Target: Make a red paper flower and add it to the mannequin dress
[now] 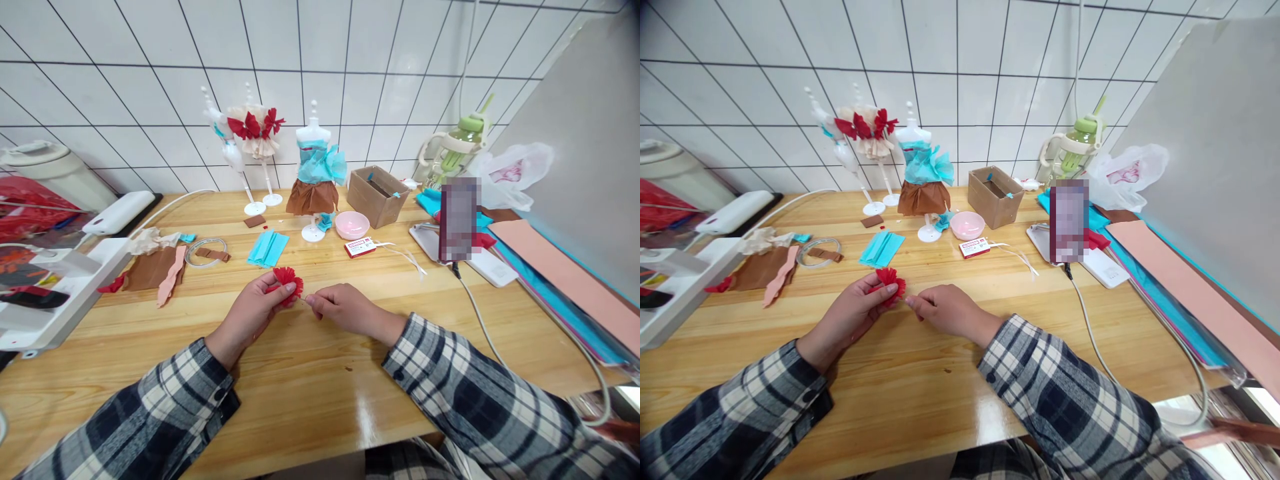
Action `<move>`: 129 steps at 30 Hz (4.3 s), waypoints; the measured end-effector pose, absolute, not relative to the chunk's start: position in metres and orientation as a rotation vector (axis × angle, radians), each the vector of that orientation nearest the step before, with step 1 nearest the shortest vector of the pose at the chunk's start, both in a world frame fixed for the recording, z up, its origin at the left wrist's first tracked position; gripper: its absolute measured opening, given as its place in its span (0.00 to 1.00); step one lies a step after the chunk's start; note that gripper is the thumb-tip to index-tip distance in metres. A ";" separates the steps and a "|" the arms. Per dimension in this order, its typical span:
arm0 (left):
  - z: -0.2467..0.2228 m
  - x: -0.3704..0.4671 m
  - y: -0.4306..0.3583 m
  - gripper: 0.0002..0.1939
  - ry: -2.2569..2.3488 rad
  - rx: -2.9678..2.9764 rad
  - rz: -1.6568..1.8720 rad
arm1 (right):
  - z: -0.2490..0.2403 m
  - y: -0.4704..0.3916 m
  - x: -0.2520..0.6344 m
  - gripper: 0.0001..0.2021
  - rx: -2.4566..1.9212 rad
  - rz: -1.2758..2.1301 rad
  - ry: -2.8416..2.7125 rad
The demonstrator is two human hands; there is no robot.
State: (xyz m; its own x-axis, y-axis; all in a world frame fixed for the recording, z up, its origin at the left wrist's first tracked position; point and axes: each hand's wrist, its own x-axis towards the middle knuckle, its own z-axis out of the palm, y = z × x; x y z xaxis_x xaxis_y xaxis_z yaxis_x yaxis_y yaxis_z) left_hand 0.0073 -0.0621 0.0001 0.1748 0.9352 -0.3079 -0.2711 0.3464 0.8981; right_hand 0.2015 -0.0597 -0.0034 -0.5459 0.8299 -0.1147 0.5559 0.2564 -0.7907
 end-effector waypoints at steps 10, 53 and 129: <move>0.001 0.003 -0.062 0.10 0.946 0.747 1.015 | -0.004 -0.057 0.203 0.20 -1.345 1.090 -1.923; 0.000 0.003 -0.064 0.16 0.991 1.151 0.725 | -0.005 -0.053 0.204 0.06 -1.180 1.324 -1.780; 0.001 0.016 -0.067 0.15 1.006 0.940 0.895 | 0.002 -0.072 0.185 0.13 -1.281 1.710 -1.233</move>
